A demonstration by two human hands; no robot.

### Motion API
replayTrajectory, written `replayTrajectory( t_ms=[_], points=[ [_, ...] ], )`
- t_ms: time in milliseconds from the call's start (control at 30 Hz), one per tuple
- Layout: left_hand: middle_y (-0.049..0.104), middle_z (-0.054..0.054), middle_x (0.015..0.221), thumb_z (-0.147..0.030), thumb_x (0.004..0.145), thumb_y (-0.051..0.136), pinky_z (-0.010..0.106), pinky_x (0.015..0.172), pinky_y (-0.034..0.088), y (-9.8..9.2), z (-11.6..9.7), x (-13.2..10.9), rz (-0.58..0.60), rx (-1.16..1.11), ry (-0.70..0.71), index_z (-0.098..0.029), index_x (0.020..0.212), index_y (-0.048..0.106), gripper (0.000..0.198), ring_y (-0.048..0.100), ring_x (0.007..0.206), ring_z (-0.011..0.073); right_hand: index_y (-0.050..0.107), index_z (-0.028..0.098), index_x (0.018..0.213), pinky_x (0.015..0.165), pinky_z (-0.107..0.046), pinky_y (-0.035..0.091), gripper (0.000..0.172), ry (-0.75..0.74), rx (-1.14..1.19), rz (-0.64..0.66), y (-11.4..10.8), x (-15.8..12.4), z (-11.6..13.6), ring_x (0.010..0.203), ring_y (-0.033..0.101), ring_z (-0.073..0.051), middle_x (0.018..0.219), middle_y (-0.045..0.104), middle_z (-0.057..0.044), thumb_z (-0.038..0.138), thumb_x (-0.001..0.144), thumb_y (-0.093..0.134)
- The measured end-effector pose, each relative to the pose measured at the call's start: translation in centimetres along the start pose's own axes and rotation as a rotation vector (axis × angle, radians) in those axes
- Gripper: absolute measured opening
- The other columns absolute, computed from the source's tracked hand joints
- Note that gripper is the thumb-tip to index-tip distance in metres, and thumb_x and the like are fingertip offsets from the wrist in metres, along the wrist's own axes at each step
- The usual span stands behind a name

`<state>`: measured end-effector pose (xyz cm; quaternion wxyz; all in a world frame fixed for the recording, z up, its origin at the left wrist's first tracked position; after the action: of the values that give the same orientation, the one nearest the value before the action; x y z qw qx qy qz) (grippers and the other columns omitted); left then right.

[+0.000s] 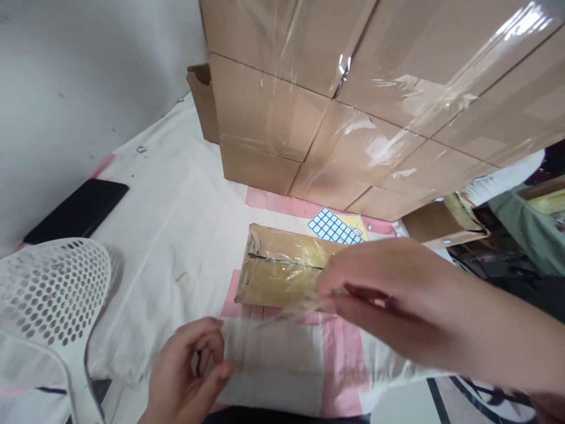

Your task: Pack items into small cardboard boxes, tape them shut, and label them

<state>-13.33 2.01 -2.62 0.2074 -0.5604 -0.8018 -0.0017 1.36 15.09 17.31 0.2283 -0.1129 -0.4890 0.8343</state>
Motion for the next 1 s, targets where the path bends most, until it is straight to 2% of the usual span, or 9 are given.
replayTrajectory(
  t_ms=[100, 300, 500, 600, 667, 733, 800, 900, 1000],
  points=[
    [0.051, -0.008, 0.059, -0.035, 0.090, 0.066, 0.023, 0.043, 0.036, -1.4, -1.4, 0.8, -0.213, -0.020, 0.095, -0.030, 0.134, 0.051, 0.046, 0.043, 0.043, 0.0104, 0.069, 0.023, 0.069, 0.048, -0.024, 0.029, 0.023, 0.039, 0.137, 0.166, 1.9, 4.9, -1.9, 0.043, 0.038, -0.008, 0.050, 0.049, 0.008, 0.017, 0.090, 0.064],
    [0.057, -0.008, 0.057, -0.024, 0.091, 0.063, 0.026, 0.051, 0.038, 3.3, -4.2, 3.7, 0.115, 0.581, 0.342, -0.027, 0.139, 0.055, 0.048, 0.052, 0.047, 0.0117, 0.061, 0.020, 0.061, 0.052, -0.024, 0.028, 0.022, 0.064, 0.154, 0.221, 6.5, 10.9, -6.7, 0.048, 0.041, -0.009, 0.051, 0.052, 0.007, 0.010, 0.081, 0.065],
    [0.056, -0.008, 0.057, -0.022, 0.098, 0.056, 0.026, 0.053, 0.039, 3.8, -3.6, 2.4, 0.089, 0.581, 0.342, -0.018, 0.140, 0.052, 0.043, 0.054, 0.049, 0.0115, 0.053, 0.019, 0.072, 0.059, -0.024, 0.033, 0.017, 0.120, 0.072, 0.322, 9.6, 10.7, -8.0, 0.061, 0.052, -0.011, 0.066, 0.061, 0.002, 0.019, 0.089, 0.056],
    [0.058, -0.008, 0.060, -0.020, 0.098, 0.055, 0.025, 0.055, 0.041, 4.3, -3.5, 2.1, 0.086, 0.545, 0.322, -0.019, 0.138, 0.053, 0.039, 0.055, 0.051, 0.0114, 0.056, 0.018, 0.088, 0.061, -0.026, 0.033, 0.017, 0.156, -0.157, 0.254, 8.6, 10.9, -8.3, 0.070, 0.058, -0.017, 0.081, 0.069, -0.005, 0.034, 0.091, 0.062],
    [0.059, -0.007, 0.061, -0.017, 0.098, 0.055, 0.025, 0.054, 0.041, 4.6, -3.7, 2.1, 0.078, 0.532, 0.331, -0.019, 0.135, 0.054, 0.038, 0.056, 0.052, 0.0112, 0.055, 0.016, 0.106, 0.058, -0.028, 0.031, 0.039, 0.236, -0.358, 0.154, 6.6, 11.3, -9.7, 0.072, 0.061, -0.022, 0.088, 0.070, -0.010, 0.047, 0.087, 0.067],
    [0.059, -0.007, 0.060, -0.014, 0.096, 0.055, 0.024, 0.053, 0.040, 4.7, -4.1, 2.1, 0.053, 0.524, 0.351, -0.018, 0.131, 0.056, 0.035, 0.054, 0.050, 0.0108, 0.051, 0.013, 0.117, 0.057, -0.029, 0.029, 0.050, 0.331, -0.525, 0.040, 3.8, 11.1, -12.3, 0.073, 0.063, -0.027, 0.090, 0.071, -0.014, 0.051, 0.087, 0.065],
    [0.056, -0.008, 0.058, -0.013, 0.096, 0.055, 0.023, 0.051, 0.039, 4.7, -4.3, 2.2, 0.029, 0.512, 0.368, -0.017, 0.127, 0.057, 0.032, 0.051, 0.047, 0.0101, 0.054, 0.014, 0.115, 0.058, -0.030, 0.029, 0.037, 0.407, -0.617, -0.048, 1.0, 9.8, -15.8, 0.077, 0.065, -0.028, 0.092, 0.072, -0.015, 0.042, 0.092, 0.058],
    [0.053, -0.009, 0.056, -0.016, 0.095, 0.057, 0.022, 0.050, 0.039, 4.3, -4.0, 2.3, 0.006, 0.524, 0.372, -0.017, 0.127, 0.057, 0.032, 0.048, 0.045, 0.0089, 0.061, 0.017, 0.094, 0.060, -0.030, 0.032, 0.020, 0.557, -0.578, -0.100, -2.1, 4.4, -23.3, 0.079, 0.065, -0.025, 0.090, 0.072, -0.012, 0.037, 0.093, 0.055],
    [0.056, -0.007, 0.060, -0.020, 0.097, 0.055, 0.022, 0.052, 0.042, 3.6, -2.8, 2.8, 0.010, 0.537, 0.329, -0.020, 0.134, 0.054, 0.037, 0.051, 0.047, 0.0093, 0.062, 0.019, 0.081, 0.061, -0.029, 0.037, 0.020, 0.747, -0.458, -0.116, -3.3, -4.1, -30.8, 0.075, 0.064, -0.021, 0.082, 0.071, -0.008, 0.033, 0.093, 0.055]
  ],
)
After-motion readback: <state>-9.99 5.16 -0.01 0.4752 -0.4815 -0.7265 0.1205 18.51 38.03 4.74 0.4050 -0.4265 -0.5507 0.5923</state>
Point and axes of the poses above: each hand's wrist, its own x-axis towards the middle knuckle, its own y-axis out of the palm, z = x × y, the point moved 10 cm from there along x, towards the middle knuckle
